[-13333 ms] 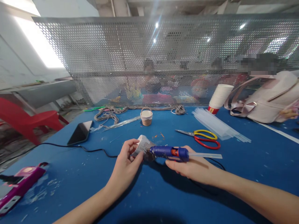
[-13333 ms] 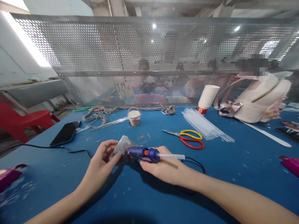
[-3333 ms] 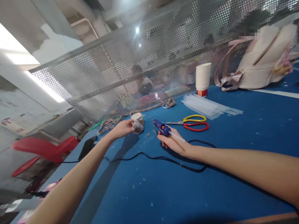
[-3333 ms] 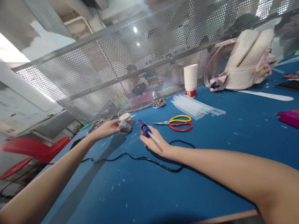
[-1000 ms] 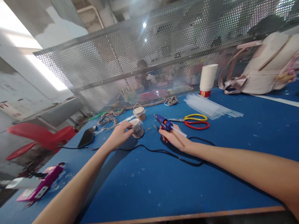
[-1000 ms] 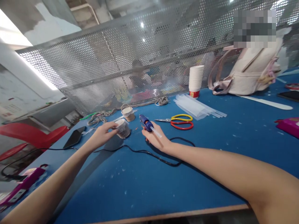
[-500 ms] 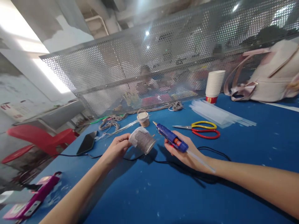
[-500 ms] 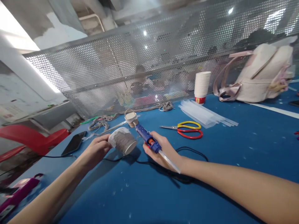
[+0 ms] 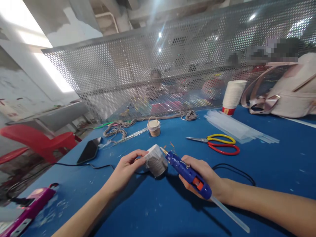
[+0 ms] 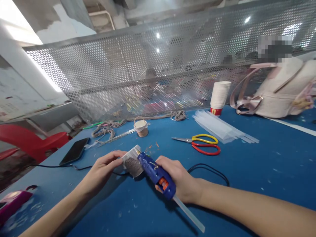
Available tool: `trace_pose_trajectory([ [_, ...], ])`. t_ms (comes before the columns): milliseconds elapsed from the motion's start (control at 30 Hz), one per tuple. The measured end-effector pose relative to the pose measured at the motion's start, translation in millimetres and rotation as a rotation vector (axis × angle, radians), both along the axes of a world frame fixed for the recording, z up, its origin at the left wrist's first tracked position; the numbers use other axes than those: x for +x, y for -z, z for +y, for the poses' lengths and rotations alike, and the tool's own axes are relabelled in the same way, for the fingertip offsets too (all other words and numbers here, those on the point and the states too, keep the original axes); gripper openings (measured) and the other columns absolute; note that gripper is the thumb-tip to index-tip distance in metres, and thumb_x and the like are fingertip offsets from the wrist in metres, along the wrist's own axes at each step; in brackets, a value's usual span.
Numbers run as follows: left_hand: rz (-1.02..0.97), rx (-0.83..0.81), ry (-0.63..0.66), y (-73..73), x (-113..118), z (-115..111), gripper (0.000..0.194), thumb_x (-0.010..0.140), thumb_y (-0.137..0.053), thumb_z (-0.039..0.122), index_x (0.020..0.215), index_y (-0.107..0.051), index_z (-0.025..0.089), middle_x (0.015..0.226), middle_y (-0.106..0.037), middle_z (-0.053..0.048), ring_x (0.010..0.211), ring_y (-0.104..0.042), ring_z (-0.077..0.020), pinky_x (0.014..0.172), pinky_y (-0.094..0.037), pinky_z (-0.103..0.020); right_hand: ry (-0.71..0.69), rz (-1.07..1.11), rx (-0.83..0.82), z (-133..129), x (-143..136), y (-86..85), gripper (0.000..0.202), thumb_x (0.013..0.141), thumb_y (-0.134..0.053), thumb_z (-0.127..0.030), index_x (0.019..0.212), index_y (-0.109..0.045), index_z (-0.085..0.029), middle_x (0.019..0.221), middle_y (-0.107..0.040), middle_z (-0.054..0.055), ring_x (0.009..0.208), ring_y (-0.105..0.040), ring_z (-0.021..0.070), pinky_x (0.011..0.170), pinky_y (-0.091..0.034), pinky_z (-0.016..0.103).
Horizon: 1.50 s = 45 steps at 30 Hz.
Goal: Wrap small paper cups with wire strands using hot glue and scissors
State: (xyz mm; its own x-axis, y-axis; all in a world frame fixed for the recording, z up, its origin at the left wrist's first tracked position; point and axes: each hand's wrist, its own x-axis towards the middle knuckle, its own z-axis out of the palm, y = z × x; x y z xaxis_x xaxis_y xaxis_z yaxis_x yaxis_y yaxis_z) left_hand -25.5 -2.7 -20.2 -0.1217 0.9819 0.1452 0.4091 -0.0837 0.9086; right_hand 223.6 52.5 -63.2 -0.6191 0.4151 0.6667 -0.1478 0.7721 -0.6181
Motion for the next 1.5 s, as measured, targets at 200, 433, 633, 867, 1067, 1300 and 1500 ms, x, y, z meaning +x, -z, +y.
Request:
trace_pose_trajectory([
  [200,0.181,-0.009,-0.017,-12.9,7,-7,0.014,0.072,-0.06,0.032,0.077,-0.065,0.02,0.07,-0.066,-0.001,0.068,-0.06,-0.0184,0.067,-0.048,-0.029,-0.012,-0.022,0.022,-3,0,-0.1,0.01,0.084,-0.054,-0.02,0.087,-0.044,-0.022,0.074,-0.052,0.001,0.062,-0.047,0.0136,0.058,-0.04,0.025],
  [433,0.235,0.016,0.033,-17.0,13,-11,0.033,0.065,-0.053,0.022,0.095,-0.067,0.023,0.088,-0.07,-0.004,0.085,-0.063,-0.0228,0.075,-0.049,-0.031,-0.014,-0.055,0.009,-4,0,1.1,0.011,0.083,-0.054,-0.02,0.088,-0.044,-0.022,0.075,-0.052,0.001,0.063,-0.047,0.0136,0.059,-0.041,0.025],
  [633,0.236,0.036,-0.041,-9.8,14,-12,0.016,0.07,-0.058,0.03,0.082,-0.066,0.022,0.077,-0.067,-0.001,0.072,-0.061,-0.0198,0.069,-0.048,-0.03,-0.026,-0.058,0.075,-3,0,1.9,0.014,0.083,-0.054,-0.016,0.094,-0.047,-0.02,0.076,-0.054,0.003,0.065,-0.049,0.0145,0.058,-0.043,0.026],
  [867,0.116,0.039,-0.007,-0.1,18,-15,0.024,0.068,-0.054,0.02,0.091,-0.058,0.023,0.087,-0.067,-0.001,0.079,-0.063,-0.0178,0.072,-0.05,-0.028,-0.029,-0.091,0.2,-3,0,1.1,0.011,0.085,-0.05,-0.016,0.095,-0.047,-0.019,0.079,-0.056,0.006,0.067,-0.049,0.0153,0.056,-0.042,0.025],
  [1067,0.179,0.099,-0.014,0.1,16,-19,0.021,0.069,-0.058,0.021,0.09,-0.058,0.023,0.088,-0.064,-0.002,0.078,-0.062,-0.0175,0.074,-0.05,-0.029,-0.028,-0.031,0.089,-4,0,1.7,0.016,0.084,-0.053,-0.013,0.097,-0.047,-0.019,0.078,-0.054,0.004,0.066,-0.05,0.0151,0.057,-0.042,0.026],
  [1300,0.106,0.211,0.045,13.2,16,-23,0.025,0.073,-0.063,0.019,0.097,-0.057,0.024,0.101,-0.065,-0.005,0.09,-0.066,-0.0183,0.082,-0.052,-0.028,0.202,0.009,-0.239,-11,-9,-0.6,0.017,0.086,-0.056,-0.02,0.1,-0.046,-0.022,0.087,-0.054,0.001,0.066,-0.052,0.0124,0.063,-0.045,0.025],
  [1500,0.097,0.315,0.103,20.7,21,-23,0.027,0.077,-0.061,0.014,0.101,-0.056,0.027,0.104,-0.065,-0.004,0.096,-0.067,-0.0168,0.088,-0.052,-0.029,0.275,0.009,-0.317,-14,-14,-3.3,0.025,0.085,-0.062,-0.027,0.105,-0.048,-0.022,0.094,-0.055,0.001,0.076,-0.052,0.0137,0.073,-0.047,0.026],
])
